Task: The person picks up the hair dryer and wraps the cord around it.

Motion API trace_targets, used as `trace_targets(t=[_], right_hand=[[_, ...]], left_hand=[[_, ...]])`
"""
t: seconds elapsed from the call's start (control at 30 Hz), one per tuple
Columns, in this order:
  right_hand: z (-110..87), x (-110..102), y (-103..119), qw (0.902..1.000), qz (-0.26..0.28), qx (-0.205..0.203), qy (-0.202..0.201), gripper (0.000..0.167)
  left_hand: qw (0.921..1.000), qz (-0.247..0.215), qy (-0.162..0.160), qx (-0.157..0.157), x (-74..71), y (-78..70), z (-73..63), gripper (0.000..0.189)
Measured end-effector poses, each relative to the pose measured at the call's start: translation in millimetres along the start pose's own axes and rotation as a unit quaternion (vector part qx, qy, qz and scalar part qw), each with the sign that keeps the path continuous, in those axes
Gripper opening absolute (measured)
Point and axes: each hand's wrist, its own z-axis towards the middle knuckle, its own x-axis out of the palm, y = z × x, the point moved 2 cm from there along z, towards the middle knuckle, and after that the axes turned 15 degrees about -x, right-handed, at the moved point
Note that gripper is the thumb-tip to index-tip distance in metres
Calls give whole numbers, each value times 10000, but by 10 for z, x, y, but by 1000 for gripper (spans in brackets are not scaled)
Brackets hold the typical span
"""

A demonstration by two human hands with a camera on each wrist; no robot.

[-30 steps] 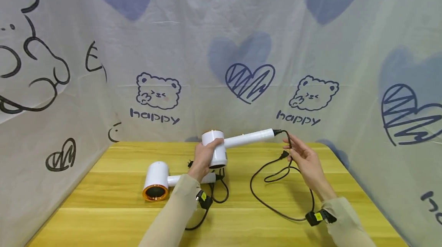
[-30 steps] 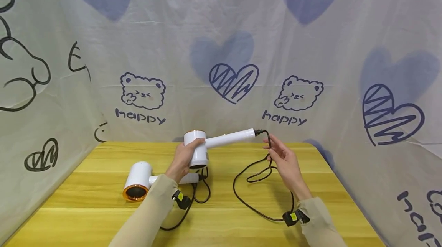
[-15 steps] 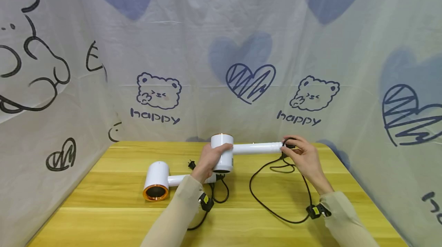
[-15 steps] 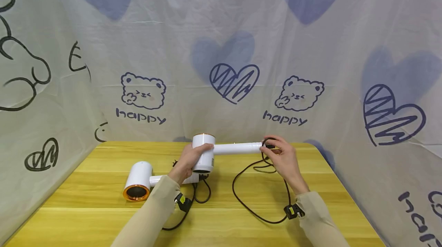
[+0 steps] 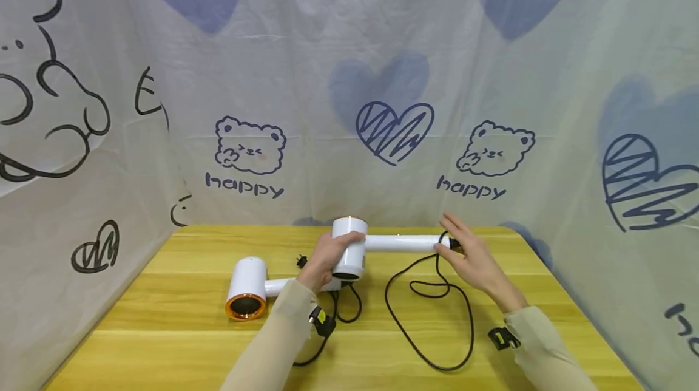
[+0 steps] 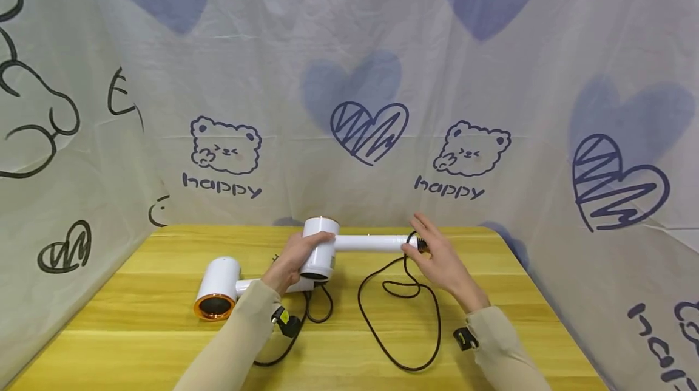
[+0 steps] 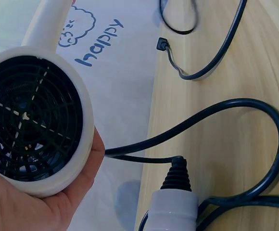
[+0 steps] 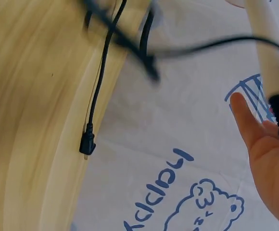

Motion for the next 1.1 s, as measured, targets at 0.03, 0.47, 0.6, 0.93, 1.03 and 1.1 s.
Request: trace_targets(t=[0.03,0.47,0.6,0.93,1.03,1.1], right_hand=[[-4,1,-2,9999,58,9,112,64],[5,-18,-75,9638,2491,912,254,62],[16,-39,-93,9486,3004,943,316,57],[31,-79,-156,9834,1718,331,486,55],[48,-97,-163,9791,1933,297,555,57],[62,-114,-163,9787,1922,167,707,58]], left_hand=[[10000,-8,44,-21,-1,3,1,67],[9994,-107,281,-174,-14,-78,-7,68],[9993,-124,322,-145,-39,-91,-16,67],[9972,-234,586,-405,-93,-80,30,66],[9965,-207,643,-490,-108,-77,29,68],[9963,-118,672,-529,-120,-79,23,69]])
